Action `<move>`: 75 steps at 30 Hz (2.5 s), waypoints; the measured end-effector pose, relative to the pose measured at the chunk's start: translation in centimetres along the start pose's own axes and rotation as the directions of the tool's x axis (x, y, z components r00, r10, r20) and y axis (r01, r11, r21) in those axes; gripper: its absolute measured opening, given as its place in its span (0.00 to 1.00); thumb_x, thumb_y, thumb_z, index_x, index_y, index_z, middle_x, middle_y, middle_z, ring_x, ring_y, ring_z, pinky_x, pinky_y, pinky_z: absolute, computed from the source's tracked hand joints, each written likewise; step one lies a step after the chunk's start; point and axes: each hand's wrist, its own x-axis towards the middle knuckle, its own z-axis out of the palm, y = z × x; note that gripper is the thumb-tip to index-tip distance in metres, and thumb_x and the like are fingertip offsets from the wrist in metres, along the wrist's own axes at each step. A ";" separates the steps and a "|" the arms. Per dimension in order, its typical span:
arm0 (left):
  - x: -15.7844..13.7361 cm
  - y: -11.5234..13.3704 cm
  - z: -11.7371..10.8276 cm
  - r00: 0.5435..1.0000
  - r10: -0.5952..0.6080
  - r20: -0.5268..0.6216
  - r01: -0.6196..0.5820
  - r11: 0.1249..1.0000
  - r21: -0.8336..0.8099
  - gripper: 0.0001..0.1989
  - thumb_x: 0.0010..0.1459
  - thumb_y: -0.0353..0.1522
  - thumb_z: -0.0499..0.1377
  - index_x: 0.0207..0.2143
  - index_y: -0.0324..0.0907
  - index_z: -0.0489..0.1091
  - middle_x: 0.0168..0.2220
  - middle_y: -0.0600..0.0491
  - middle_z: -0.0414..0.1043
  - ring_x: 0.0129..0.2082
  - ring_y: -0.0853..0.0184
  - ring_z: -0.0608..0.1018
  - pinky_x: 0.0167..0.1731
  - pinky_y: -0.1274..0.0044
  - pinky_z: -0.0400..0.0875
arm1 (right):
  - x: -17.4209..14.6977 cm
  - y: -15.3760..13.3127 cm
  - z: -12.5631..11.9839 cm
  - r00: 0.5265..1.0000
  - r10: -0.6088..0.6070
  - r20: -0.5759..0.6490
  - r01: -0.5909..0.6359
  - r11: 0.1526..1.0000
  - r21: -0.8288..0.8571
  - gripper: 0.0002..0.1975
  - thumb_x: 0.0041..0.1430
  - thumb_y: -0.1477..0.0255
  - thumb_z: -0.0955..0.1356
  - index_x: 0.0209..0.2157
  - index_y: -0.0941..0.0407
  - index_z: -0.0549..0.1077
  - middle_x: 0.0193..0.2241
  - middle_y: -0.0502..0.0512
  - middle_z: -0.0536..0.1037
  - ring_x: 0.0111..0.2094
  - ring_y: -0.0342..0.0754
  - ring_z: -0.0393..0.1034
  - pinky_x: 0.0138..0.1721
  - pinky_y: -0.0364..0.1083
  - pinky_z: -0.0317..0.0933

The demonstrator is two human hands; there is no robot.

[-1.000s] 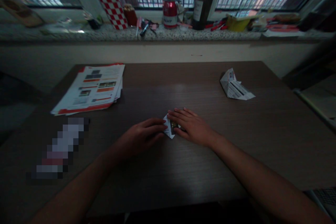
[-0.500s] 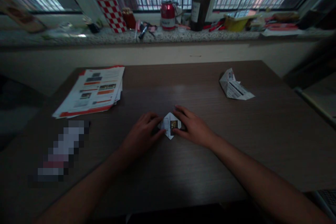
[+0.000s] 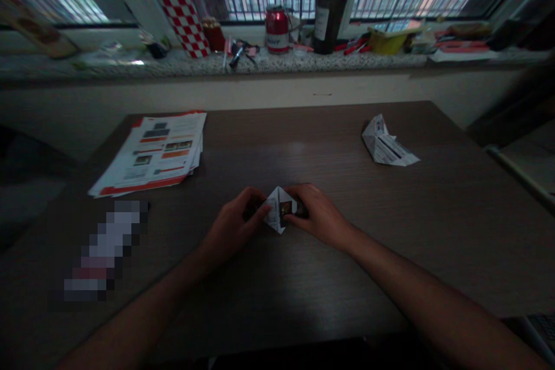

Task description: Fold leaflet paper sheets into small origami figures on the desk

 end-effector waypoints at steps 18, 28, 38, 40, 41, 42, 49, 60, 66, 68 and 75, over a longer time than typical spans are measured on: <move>-0.3 1.2 0.4 1.000 0.001 -0.010 -0.004 0.977 -0.213 0.09 0.71 0.38 0.60 0.40 0.43 0.76 0.37 0.53 0.80 0.36 0.66 0.82 0.36 0.76 0.76 | -0.5 -2.4 -0.2 0.995 0.094 -0.026 -0.079 0.933 0.352 0.11 0.72 0.61 0.68 0.41 0.52 0.79 0.36 0.51 0.81 0.38 0.48 0.77 0.42 0.47 0.70; -0.4 2.0 0.0 0.998 -0.044 -0.034 0.034 0.967 -0.252 0.10 0.69 0.38 0.62 0.36 0.43 0.76 0.34 0.54 0.79 0.33 0.67 0.80 0.33 0.78 0.74 | -0.3 -2.8 -0.8 0.995 0.101 -0.024 -0.083 0.914 0.397 0.13 0.71 0.59 0.68 0.37 0.52 0.78 0.34 0.52 0.80 0.36 0.48 0.76 0.41 0.48 0.70; -0.3 2.1 -0.5 0.986 -0.073 -0.148 0.022 0.948 -0.318 0.09 0.68 0.38 0.62 0.36 0.43 0.75 0.35 0.53 0.76 0.36 0.66 0.79 0.35 0.78 0.74 | -0.1 -2.0 -1.2 0.986 0.122 -0.114 -0.060 0.895 0.441 0.11 0.70 0.61 0.69 0.37 0.52 0.77 0.40 0.54 0.81 0.43 0.50 0.77 0.46 0.50 0.70; -0.2 1.9 -0.6 0.976 -0.091 -0.199 0.021 0.944 -0.329 0.08 0.68 0.38 0.62 0.38 0.43 0.74 0.36 0.54 0.77 0.37 0.66 0.80 0.35 0.78 0.75 | -0.1 -1.6 -1.3 0.980 0.142 -0.143 -0.064 0.893 0.446 0.10 0.70 0.61 0.69 0.38 0.51 0.77 0.41 0.55 0.81 0.44 0.51 0.77 0.47 0.51 0.70; -0.2 1.7 -0.7 0.968 -0.098 -0.230 0.019 0.946 -0.324 0.08 0.68 0.39 0.62 0.38 0.44 0.74 0.36 0.54 0.78 0.37 0.66 0.80 0.36 0.78 0.75 | 0.0 -1.4 -1.3 0.976 0.152 -0.156 -0.067 0.892 0.447 0.10 0.69 0.61 0.69 0.38 0.51 0.77 0.42 0.55 0.81 0.45 0.52 0.77 0.48 0.52 0.70; -0.1 1.5 -0.8 0.961 -0.105 -0.256 0.020 0.949 -0.313 0.08 0.69 0.39 0.62 0.39 0.44 0.73 0.37 0.54 0.78 0.38 0.66 0.81 0.37 0.77 0.76 | 0.0 -1.1 -1.4 0.972 0.164 -0.170 -0.072 0.891 0.448 0.10 0.69 0.61 0.70 0.38 0.51 0.77 0.42 0.55 0.82 0.45 0.52 0.77 0.49 0.52 0.70; 0.6 -0.1 -1.7 0.915 -0.185 -0.358 0.068 0.947 -0.315 0.10 0.69 0.41 0.61 0.39 0.44 0.71 0.39 0.52 0.81 0.39 0.63 0.84 0.42 0.73 0.79 | 0.1 0.4 -1.9 0.932 0.327 -0.159 -0.220 0.856 0.468 0.13 0.65 0.57 0.71 0.40 0.53 0.80 0.34 0.54 0.84 0.36 0.51 0.78 0.39 0.50 0.71; 1.8 -2.8 -2.7 0.919 -0.187 -0.347 0.200 0.980 0.001 0.11 0.62 0.39 0.62 0.31 0.42 0.72 0.36 0.51 0.77 0.35 0.63 0.79 0.38 0.72 0.74 | 0.6 2.6 -2.2 0.890 0.431 -0.152 -0.320 0.826 0.464 0.19 0.58 0.52 0.73 0.34 0.54 0.77 0.25 0.53 0.80 0.26 0.48 0.74 0.30 0.47 0.69; 1.6 -3.9 -2.8 0.958 -0.057 -0.283 0.130 0.960 0.247 0.08 0.62 0.35 0.61 0.31 0.42 0.71 0.42 0.48 0.71 0.42 0.59 0.76 0.45 0.67 0.72 | 0.3 2.6 -2.2 0.909 0.352 -0.224 -0.323 0.933 0.156 0.15 0.61 0.57 0.71 0.28 0.53 0.74 0.23 0.50 0.76 0.25 0.48 0.70 0.27 0.46 0.60; 1.6 -3.9 -2.7 0.965 -0.041 -0.258 0.125 0.939 0.320 0.07 0.62 0.34 0.61 0.31 0.42 0.71 0.42 0.48 0.71 0.44 0.57 0.75 0.47 0.66 0.71 | 0.2 2.3 -2.2 0.924 0.299 -0.238 -0.303 0.953 0.021 0.13 0.63 0.61 0.71 0.29 0.53 0.74 0.24 0.50 0.76 0.26 0.48 0.70 0.29 0.46 0.59; 1.5 -3.1 -2.4 0.979 -0.060 -0.193 0.155 0.835 0.527 0.09 0.64 0.32 0.60 0.29 0.44 0.66 0.43 0.46 0.69 0.44 0.55 0.73 0.48 0.64 0.71 | 0.4 2.1 -2.0 0.973 0.129 -0.191 -0.177 0.948 -0.263 0.09 0.67 0.67 0.68 0.31 0.54 0.71 0.31 0.53 0.75 0.32 0.49 0.70 0.35 0.47 0.60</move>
